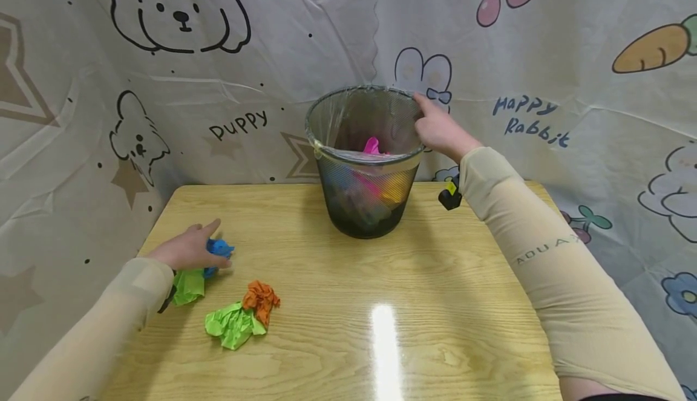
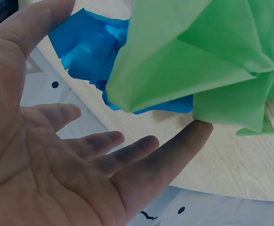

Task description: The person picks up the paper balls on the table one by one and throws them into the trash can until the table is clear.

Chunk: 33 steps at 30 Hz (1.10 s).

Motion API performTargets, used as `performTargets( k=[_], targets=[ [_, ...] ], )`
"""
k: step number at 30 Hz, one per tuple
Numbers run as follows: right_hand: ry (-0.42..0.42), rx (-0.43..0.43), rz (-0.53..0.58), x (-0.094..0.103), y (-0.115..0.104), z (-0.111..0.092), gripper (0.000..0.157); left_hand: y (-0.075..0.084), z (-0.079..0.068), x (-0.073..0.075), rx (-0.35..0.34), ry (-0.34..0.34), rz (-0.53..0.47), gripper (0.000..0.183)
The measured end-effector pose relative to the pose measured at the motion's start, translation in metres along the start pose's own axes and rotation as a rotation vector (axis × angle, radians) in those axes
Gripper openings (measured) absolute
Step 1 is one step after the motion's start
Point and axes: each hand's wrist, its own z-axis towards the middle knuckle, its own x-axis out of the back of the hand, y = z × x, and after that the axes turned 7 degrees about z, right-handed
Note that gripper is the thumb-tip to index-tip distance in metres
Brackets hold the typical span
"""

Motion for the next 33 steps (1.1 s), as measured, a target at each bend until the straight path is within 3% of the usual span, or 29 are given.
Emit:
performTargets(
  k=[7,19,28,33],
  targets=[
    [0.003,-0.006,-0.006,0.000,0.000,0.000,0.075,0.003,0.007,-0.003,-0.020,-0.029,0.037,0.107],
    [0.004,-0.016,0.015,0.000,-0.001,-0.001,0.074,0.014,0.012,-0.007,-0.077,-0.005,0.075,0.075],
    [0.002,-0.014,0.014,0.000,-0.003,-0.001,0.074,0.017,0.016,-0.011,-0.098,-0.016,0.075,0.073],
    [-0.003,-0.019,0.021,0.000,-0.002,-0.001,0.074,0.017,0.019,-0.015,-0.124,0.032,0.107,0.056]
  ],
)
